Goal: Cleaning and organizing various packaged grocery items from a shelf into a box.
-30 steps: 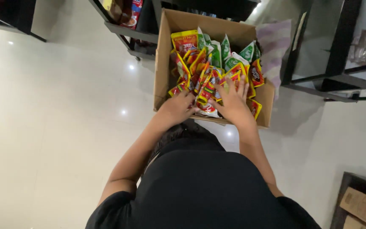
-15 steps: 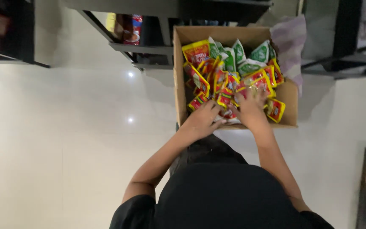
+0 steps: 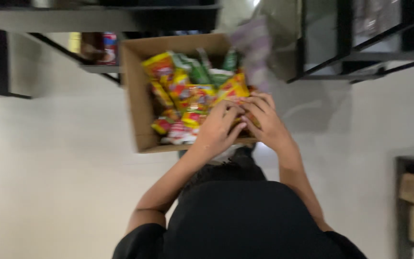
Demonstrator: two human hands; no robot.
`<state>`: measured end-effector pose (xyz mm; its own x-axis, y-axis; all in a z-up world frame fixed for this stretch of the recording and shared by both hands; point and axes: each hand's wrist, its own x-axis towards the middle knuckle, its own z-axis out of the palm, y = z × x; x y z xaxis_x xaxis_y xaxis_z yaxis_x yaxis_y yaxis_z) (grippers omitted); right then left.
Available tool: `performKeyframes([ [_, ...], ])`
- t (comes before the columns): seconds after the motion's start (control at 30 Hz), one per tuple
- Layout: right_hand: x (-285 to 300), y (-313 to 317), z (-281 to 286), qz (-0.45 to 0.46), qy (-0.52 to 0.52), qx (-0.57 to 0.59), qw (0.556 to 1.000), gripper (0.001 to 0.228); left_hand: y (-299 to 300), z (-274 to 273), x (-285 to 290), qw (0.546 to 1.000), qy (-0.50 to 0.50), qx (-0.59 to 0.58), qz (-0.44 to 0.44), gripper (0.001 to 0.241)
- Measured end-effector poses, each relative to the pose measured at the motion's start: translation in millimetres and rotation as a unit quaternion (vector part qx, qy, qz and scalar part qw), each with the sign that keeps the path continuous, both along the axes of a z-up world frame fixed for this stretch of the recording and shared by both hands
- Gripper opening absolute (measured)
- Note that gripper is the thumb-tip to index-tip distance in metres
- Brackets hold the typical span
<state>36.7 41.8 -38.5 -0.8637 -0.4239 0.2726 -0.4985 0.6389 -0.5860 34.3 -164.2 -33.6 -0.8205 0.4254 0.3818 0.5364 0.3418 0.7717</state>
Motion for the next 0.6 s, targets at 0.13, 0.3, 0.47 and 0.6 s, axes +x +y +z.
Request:
performKeyframes([
  [0.13,0,100,-7,0.026,-0.002,-0.019,0.999,0.046,99,1,-6,0.999,0.032,0.019,0.036,0.034],
  [0.3,-5,209,-1,-0.013,-0.060,-0.042,0.997,0.038,205,13,-17,0.999,-0.006,-0.026,0.039,0.032],
  [0.47,-26,277,0,-0.017,-0.088,-0.041,0.995,0.035,260,-6,-44,0.994,-0.018,-0.087,0.055,0.041],
  [0.6,-57,298,-4,0.020,-0.134,-0.041,0.990,0.038,268,-8,-68,0.987,-0.018,-0.120,0.101,0.047],
])
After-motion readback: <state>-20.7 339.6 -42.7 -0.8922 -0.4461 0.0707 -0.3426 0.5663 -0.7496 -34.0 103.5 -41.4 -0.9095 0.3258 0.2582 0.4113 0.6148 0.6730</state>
